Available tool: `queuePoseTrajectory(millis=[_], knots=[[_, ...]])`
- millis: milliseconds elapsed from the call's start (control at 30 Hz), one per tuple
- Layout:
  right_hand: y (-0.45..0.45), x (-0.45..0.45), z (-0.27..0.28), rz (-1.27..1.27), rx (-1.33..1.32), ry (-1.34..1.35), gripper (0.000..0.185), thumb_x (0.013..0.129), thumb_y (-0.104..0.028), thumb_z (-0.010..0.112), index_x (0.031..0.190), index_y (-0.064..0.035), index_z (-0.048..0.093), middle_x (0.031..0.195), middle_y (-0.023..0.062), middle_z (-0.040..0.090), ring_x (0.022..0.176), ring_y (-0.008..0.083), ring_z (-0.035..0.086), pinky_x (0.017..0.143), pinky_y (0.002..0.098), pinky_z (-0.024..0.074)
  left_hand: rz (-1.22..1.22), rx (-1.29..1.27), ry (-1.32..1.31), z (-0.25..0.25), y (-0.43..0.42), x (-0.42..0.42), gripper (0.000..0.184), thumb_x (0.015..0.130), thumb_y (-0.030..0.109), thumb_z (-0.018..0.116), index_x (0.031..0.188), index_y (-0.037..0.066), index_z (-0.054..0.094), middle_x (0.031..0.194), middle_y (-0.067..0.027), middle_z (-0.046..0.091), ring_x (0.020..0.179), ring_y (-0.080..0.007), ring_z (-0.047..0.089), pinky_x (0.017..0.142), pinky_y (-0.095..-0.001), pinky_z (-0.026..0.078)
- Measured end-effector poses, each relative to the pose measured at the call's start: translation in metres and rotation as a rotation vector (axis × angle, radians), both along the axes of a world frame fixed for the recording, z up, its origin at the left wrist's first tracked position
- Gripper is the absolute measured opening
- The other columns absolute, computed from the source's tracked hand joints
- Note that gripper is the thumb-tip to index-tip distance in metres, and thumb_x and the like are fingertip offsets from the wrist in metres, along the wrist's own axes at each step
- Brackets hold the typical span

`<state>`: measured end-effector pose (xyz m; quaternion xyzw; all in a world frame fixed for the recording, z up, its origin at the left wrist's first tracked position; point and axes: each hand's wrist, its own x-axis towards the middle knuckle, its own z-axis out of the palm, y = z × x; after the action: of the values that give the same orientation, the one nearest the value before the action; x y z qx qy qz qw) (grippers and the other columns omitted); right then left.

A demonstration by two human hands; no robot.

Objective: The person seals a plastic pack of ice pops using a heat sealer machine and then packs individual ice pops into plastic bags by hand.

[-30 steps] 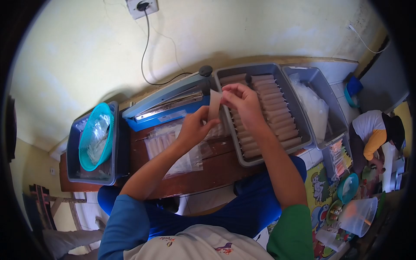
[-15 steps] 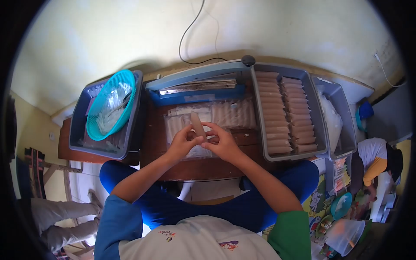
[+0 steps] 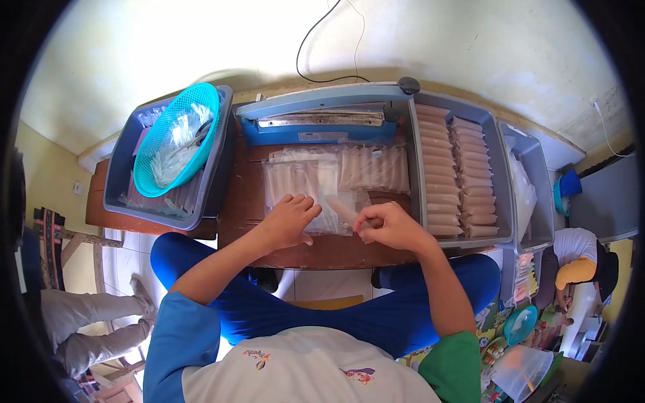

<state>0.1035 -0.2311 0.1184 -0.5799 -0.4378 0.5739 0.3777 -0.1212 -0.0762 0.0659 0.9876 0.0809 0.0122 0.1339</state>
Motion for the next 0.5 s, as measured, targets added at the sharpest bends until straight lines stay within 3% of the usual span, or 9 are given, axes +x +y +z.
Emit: queuePoseTrajectory(millis=[33,100,167,267,500], knots=[[-0.002,0.002,0.005,0.067,-0.022,-0.067,0.012,0.079,-0.003,0.065,0.091,0.0015,0.067,0.079,0.0062,0.065,0.072,0.0115,0.063,0.066,0.0247,0.0517,-0.004,-0.001,0.001,-0.004,-0.004,0.000,0.053,0.063,0.028,0.083,0.102,0.008,0.054,0.099,-0.0078,0.057,0.100,-0.0263,0.054,0.084,-0.0379,0.040],[-0.006,0.004,0.008,0.129,-0.043,-0.132,0.012,0.079,-0.006,0.065,0.088,0.0004,0.069,0.074,0.0058,0.066,0.070,0.0125,0.063,0.066,0.0260,0.0514,0.056,0.103,0.001,-0.011,-0.008,0.001,0.046,0.067,0.015,0.077,0.105,0.006,0.051,0.101,-0.0083,0.056,0.099,-0.0258,0.054,0.083,-0.0377,0.041],[-0.008,0.004,0.009,0.313,0.028,-0.281,0.018,0.077,-0.013,0.065,0.090,-0.0027,0.071,0.075,0.0074,0.067,0.069,0.0156,0.064,0.066,0.0299,0.0508,0.080,0.103,-0.016,-0.013,-0.008,0.002,0.037,0.071,0.014,0.074,0.101,0.006,0.053,0.098,-0.0092,0.056,0.097,-0.0269,0.054,0.081,-0.0387,0.041],[-0.007,-0.001,0.011,0.467,-0.067,-0.346,0.018,0.078,-0.011,0.067,0.094,-0.0027,0.070,0.084,0.0077,0.069,0.074,0.0154,0.064,0.067,0.0293,0.0515,0.125,0.066,-0.066,-0.016,-0.004,0.004,0.022,0.076,0.012,0.068,0.093,0.005,0.054,0.092,-0.0104,0.056,0.093,-0.0284,0.056,0.079,-0.0403,0.042],[-0.009,-0.042,-0.021,0.411,0.215,-0.369,0.018,0.078,-0.009,0.063,0.093,-0.0041,0.070,0.090,0.0098,0.066,0.079,0.0218,0.064,0.067,0.0308,0.0502,0.232,-0.168,-0.289,-0.008,-0.001,0.007,0.012,0.080,0.012,0.067,0.082,0.006,0.057,0.079,-0.0105,0.058,0.080,-0.0318,0.058,0.073,-0.0427,0.044]])
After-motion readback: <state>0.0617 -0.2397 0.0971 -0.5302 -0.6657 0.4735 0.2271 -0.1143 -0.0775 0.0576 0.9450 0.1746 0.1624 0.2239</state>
